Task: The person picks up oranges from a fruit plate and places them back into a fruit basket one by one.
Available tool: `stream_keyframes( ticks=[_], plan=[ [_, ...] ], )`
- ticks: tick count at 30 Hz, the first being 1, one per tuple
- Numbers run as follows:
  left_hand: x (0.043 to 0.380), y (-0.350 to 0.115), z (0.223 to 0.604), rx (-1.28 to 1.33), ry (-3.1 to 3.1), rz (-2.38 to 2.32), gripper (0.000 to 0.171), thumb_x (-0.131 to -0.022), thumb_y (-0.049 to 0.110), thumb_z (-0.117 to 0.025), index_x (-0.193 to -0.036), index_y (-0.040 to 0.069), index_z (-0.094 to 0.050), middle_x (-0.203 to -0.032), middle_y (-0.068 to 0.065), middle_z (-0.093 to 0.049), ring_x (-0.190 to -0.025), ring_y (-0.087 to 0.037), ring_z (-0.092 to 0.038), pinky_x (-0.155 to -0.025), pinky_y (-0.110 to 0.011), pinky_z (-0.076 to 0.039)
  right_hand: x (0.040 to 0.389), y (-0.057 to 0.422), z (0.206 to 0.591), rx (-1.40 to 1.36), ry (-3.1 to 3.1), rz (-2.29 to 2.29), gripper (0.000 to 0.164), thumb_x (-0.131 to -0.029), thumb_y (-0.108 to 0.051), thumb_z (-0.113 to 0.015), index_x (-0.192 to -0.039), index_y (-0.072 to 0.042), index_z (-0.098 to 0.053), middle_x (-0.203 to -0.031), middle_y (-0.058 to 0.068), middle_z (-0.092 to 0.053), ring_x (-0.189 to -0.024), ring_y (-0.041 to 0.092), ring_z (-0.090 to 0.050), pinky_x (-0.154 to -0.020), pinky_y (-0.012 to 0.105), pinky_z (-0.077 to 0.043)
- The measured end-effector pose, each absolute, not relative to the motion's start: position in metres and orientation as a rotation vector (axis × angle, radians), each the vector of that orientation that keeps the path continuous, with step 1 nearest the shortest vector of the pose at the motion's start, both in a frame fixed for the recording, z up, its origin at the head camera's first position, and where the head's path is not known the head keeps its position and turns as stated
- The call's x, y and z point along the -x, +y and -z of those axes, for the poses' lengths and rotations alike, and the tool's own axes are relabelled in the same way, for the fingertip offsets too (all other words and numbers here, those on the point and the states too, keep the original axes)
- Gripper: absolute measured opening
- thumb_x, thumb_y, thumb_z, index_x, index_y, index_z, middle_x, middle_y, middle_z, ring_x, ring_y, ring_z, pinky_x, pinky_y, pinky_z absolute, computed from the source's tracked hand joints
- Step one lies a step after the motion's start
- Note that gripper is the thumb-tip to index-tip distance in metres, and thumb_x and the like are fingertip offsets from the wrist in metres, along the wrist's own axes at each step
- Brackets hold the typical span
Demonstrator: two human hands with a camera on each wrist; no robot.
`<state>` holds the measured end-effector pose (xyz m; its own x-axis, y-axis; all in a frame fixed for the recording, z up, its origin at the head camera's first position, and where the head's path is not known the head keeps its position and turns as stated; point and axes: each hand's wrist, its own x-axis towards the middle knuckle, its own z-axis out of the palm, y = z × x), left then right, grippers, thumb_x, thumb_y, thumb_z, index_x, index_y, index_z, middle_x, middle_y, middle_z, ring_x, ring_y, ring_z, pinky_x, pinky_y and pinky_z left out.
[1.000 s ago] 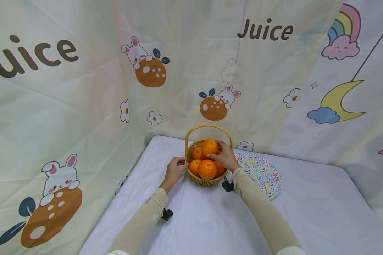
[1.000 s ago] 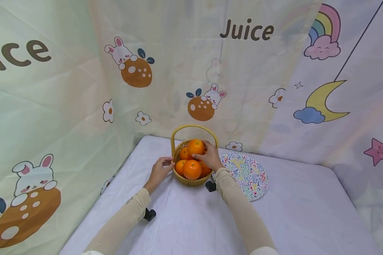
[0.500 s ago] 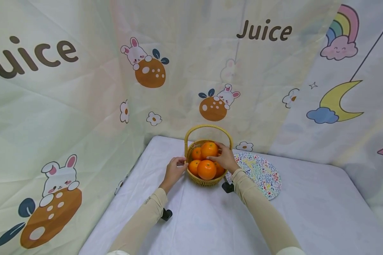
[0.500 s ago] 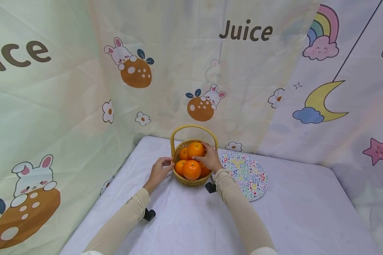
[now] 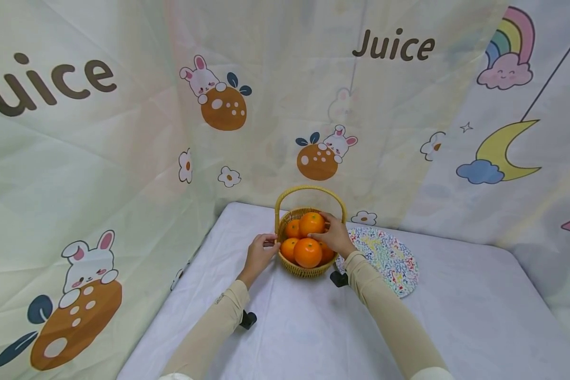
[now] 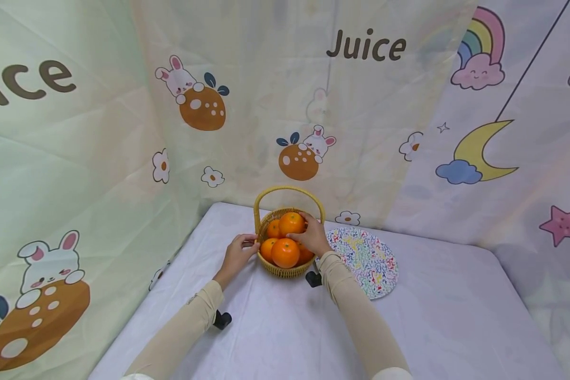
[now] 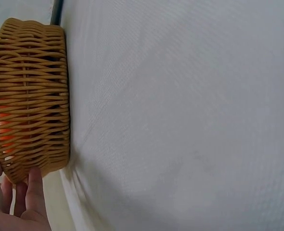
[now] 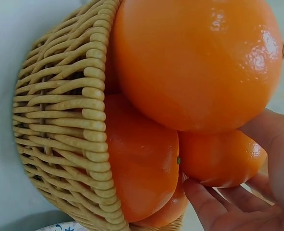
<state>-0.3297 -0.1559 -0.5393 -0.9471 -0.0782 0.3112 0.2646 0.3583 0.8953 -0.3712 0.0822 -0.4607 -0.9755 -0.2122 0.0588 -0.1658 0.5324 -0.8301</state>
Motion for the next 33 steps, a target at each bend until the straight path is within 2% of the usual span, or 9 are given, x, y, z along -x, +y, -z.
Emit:
stream_keyframes(
  ticks=[25,33],
  plan=[
    [0.3287,-0.1564,0.5367,0.147,-2.363,1.611,0.025,-0.09,0.013,-0.071,-0.111,0.0,-0.066,-0.106,-0.01,-0.058,-0.096,-0.023,-0.064,-0.09,-0.037,-0.054,0.3648,0.0807,0.4575,0.27,2.705,1.469,0.081,-0.082,-0.034,-0.08,-0.147,-0.007,-0.04,-0.145,0.015,-0.045,-0.128,0.034,-0.048,-0.103,0.048,-0.044],
    [0.3291,-0.1566,0.5372,0.154,-2.347,1.62,0.024,-0.089,0.011,-0.072,-0.11,0.001,-0.067,-0.106,-0.011,-0.059,-0.095,-0.025,-0.064,-0.09,-0.042,-0.054,0.3637,0.0803,0.4555,0.261,2.695,1.508,0.078,-0.082,-0.032,-0.08,-0.146,-0.007,-0.042,-0.145,0.014,-0.045,-0.128,0.034,-0.049,-0.102,0.047,-0.045]
  ],
)
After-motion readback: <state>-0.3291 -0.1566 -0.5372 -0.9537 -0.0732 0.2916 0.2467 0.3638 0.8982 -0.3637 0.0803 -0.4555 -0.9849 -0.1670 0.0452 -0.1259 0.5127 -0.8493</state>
